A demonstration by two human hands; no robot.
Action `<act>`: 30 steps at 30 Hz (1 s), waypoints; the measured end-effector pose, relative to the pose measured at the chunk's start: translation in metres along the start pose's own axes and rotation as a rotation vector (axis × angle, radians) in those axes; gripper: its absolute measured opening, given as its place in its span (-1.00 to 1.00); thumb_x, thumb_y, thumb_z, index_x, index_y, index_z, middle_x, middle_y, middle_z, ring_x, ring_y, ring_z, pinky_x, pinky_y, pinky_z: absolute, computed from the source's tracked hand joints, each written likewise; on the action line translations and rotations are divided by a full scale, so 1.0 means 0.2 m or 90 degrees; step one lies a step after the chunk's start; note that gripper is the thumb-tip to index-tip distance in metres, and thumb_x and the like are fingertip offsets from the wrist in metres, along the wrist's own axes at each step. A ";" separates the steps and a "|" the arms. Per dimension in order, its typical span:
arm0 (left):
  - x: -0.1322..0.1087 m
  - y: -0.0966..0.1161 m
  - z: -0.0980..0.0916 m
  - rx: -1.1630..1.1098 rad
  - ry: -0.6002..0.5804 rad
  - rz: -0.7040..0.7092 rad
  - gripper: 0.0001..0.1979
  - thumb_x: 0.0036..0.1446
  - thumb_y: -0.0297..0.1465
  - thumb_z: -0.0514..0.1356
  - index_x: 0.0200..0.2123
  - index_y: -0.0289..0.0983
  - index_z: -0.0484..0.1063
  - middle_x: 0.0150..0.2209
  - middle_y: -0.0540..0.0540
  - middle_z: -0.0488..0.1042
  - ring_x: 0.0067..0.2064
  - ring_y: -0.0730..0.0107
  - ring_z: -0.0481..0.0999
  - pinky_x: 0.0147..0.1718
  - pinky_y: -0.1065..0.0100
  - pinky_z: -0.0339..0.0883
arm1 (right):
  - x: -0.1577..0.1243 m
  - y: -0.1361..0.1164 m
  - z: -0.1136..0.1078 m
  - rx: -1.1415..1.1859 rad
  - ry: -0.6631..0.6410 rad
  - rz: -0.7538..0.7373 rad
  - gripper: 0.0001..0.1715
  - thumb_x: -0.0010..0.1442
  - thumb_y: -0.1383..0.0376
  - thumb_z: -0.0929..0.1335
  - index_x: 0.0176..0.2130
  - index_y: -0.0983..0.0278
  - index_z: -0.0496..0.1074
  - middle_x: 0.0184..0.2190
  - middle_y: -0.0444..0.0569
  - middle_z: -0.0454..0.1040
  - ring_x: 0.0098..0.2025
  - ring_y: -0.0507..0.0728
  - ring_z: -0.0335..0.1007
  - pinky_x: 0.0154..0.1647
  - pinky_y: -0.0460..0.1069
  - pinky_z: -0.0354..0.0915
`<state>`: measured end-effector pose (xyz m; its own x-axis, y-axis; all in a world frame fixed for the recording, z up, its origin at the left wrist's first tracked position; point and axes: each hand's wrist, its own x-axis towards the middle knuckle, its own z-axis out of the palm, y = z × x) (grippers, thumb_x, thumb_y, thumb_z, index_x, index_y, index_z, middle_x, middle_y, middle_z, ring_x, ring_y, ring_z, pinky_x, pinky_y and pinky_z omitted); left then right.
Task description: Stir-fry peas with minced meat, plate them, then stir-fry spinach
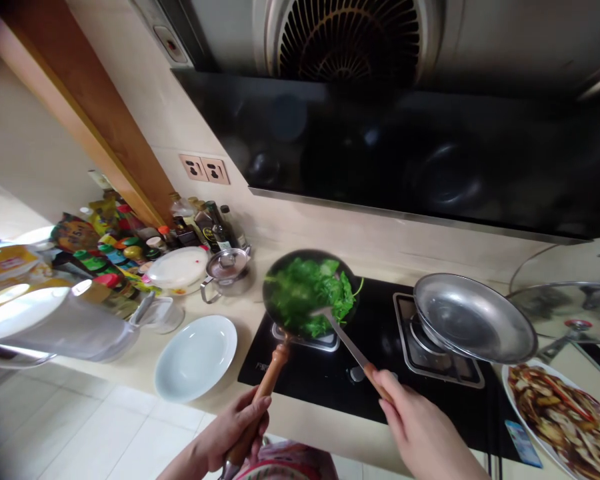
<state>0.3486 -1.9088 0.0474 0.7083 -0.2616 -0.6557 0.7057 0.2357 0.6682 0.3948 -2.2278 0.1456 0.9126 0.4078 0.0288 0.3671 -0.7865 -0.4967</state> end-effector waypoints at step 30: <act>0.02 -0.01 0.01 0.021 0.014 -0.004 -0.31 -0.24 0.14 0.31 -0.24 -0.18 0.13 -0.63 0.18 0.32 -0.74 0.59 0.24 -0.80 0.52 0.14 | 0.20 0.02 0.14 -0.301 -0.046 0.050 -0.44 0.31 0.37 0.15 0.25 0.04 0.17 -0.26 -0.03 0.52 -0.51 0.09 0.49 -0.62 -0.09 0.20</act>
<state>0.3511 -1.9121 0.0441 0.7046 -0.2429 -0.6668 0.7090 0.2026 0.6754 0.4274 -2.2018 0.1211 0.9321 0.3568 -0.0621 0.3545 -0.9339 -0.0458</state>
